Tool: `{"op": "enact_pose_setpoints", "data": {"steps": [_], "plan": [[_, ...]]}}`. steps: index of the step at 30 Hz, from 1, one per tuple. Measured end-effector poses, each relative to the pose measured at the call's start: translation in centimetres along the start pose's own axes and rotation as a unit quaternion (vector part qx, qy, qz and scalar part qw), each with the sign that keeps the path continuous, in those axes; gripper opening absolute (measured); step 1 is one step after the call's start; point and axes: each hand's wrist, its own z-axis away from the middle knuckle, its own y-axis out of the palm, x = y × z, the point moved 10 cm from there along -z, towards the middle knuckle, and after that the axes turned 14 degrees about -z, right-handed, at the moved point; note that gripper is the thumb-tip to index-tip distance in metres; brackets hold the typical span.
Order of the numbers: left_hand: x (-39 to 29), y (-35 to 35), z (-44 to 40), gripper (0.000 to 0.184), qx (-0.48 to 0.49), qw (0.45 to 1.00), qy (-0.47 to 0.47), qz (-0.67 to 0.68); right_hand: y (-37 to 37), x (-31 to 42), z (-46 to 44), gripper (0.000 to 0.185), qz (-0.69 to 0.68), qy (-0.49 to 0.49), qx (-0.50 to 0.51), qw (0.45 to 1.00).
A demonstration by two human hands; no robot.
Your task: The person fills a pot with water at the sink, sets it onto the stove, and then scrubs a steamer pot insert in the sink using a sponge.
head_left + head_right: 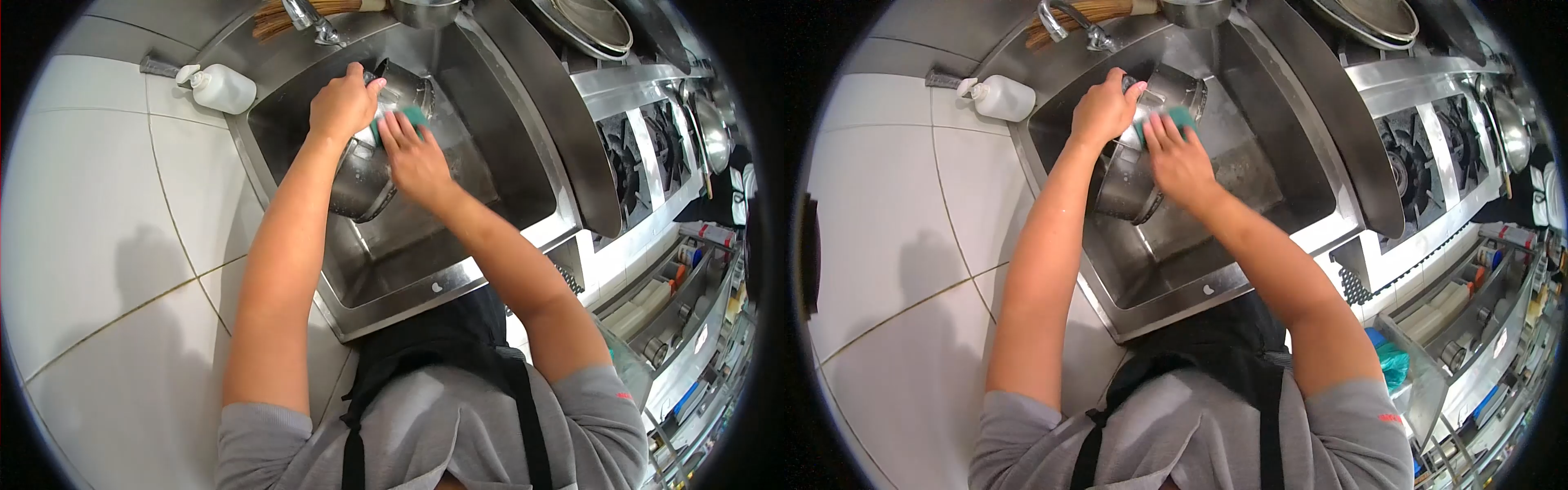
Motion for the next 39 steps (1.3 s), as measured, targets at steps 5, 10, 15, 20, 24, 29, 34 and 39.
{"op": "enact_pose_setpoints", "data": {"steps": [5,10,15,20,24,29,34,39], "plan": [[0.5,0.1,-0.2,0.057,-0.006,1.000,-0.003,0.011,-0.4,-0.3,0.4,0.060,-0.013,0.024,0.020,0.999],[0.3,-0.1,0.3,0.054,-0.002,1.000,-0.011,0.017,1.0,0.4,3.3,0.059,0.046,0.033,0.054,0.997],[0.4,0.4,0.1,0.052,0.008,1.000,-0.011,0.024,0.3,-0.3,-1.1,0.059,0.018,0.032,0.022,0.999],[0.3,-0.2,0.1,0.053,0.000,1.000,-0.015,0.011,1.1,0.7,5.1,0.064,0.041,0.002,0.031,0.999],[0.2,0.4,0.4,0.055,0.017,0.999,-0.018,0.020,0.1,0.2,-1.3,0.057,-0.026,0.032,0.014,0.999],[0.8,0.1,-0.2,0.053,-0.003,0.999,-0.018,0.028,0.3,1.5,2.7,0.057,-0.046,0.013,0.010,0.999],[0.5,0.0,0.7,0.051,0.003,1.000,-0.012,0.019,1.4,1.8,5.9,0.058,-0.044,0.003,0.054,0.998],[0.5,0.4,1.1,0.049,-0.013,1.000,-0.001,0.019,0.9,-8.8,-0.6,0.058,-0.082,0.196,0.009,0.977]]}}
